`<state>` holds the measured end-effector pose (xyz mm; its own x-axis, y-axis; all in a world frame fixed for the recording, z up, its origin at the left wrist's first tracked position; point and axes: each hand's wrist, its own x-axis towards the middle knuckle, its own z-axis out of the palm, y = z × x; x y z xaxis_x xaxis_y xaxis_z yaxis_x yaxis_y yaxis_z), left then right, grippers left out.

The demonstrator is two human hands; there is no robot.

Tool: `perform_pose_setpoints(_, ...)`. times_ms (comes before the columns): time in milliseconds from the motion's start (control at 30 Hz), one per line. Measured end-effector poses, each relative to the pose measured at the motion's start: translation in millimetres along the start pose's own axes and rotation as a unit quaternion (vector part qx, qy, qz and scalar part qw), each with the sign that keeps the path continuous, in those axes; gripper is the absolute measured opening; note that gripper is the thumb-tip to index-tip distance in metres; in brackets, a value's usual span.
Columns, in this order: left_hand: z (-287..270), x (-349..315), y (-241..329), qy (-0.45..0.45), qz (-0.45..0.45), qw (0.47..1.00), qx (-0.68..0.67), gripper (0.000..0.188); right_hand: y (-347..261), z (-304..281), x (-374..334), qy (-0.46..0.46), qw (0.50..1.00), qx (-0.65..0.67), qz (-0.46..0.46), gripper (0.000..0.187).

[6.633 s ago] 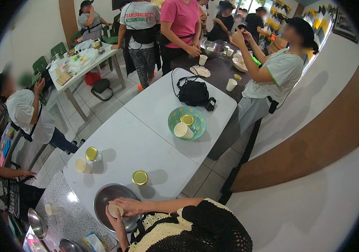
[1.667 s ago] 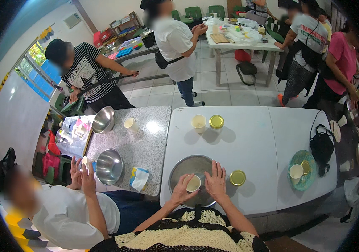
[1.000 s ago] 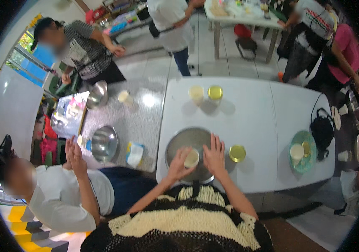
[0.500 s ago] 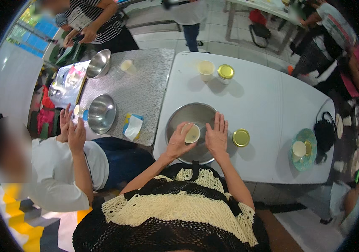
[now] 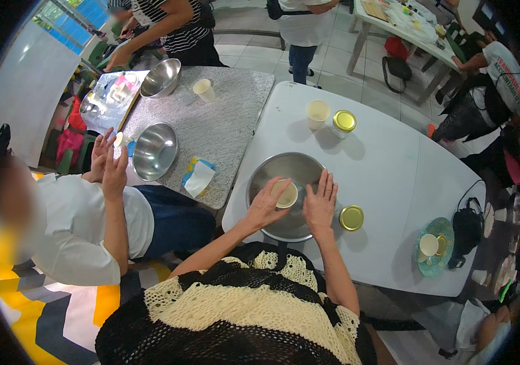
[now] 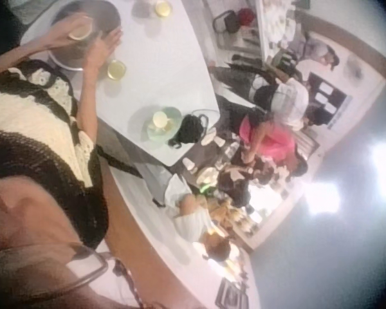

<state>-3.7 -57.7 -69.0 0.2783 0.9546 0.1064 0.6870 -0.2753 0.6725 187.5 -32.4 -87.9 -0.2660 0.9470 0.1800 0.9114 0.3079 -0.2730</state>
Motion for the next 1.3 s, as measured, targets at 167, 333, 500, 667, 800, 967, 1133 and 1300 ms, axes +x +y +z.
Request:
perform_pose_setpoints(167, 0.2, 1.2, -1.5, 0.008, 0.005, 1.0, 0.006, 0.084, -0.4, -1.7, -0.2, -0.01, 1.0, -0.001, -0.002, 0.037)
perform_pose_setpoints(333, -3.0, 2.3, 2.2, 0.013, 0.019, 1.0, 0.003, 0.085, -4.9, -7.8, 0.2, -0.023, 1.0, -0.006, 0.009, 0.038)
perform_pose_setpoints(500, -1.2, 2.5, -2.2, 0.009, 0.028, 1.0, 0.008, 0.086, 0.0, 1.5, -0.8, -0.022, 0.998, -0.031, -0.04, 0.038)
perform_pose_setpoints(667, -1.4, 7.2, -3.3, -0.016, 0.066, 0.997, 0.03, 0.085, -5.4, 28.2, -28.1, -0.121, 0.983, -0.049, -0.129, 0.074)
perform_pose_setpoints(800, -3.3, 8.6, 0.4, -0.034, 0.042, 0.998, 0.013, 0.084, -3.1, 25.7, -29.7, -0.204, 0.97, -0.053, -0.121, 0.077)
perform_pose_setpoints(967, -0.8, 7.3, 4.7, -0.015, 0.033, 0.999, -0.002, 0.086, 4.2, 45.3, -35.5, -0.17, 0.973, -0.066, -0.139, 0.078)
perform_pose_setpoints(1133, 3.2, 4.8, 5.1, -0.01, 0.005, 0.999, -0.034, 0.087, 2.9, 47.6, -35.7, -0.191, 0.973, -0.037, -0.124, 0.077)
perform_pose_setpoints(1300, 4.7, 4.7, 4.9, -0.008, -0.006, 0.999, -0.038, 0.085, 1.0, 52.0, -34.4, -0.208, 0.971, -0.034, -0.11, 0.078)
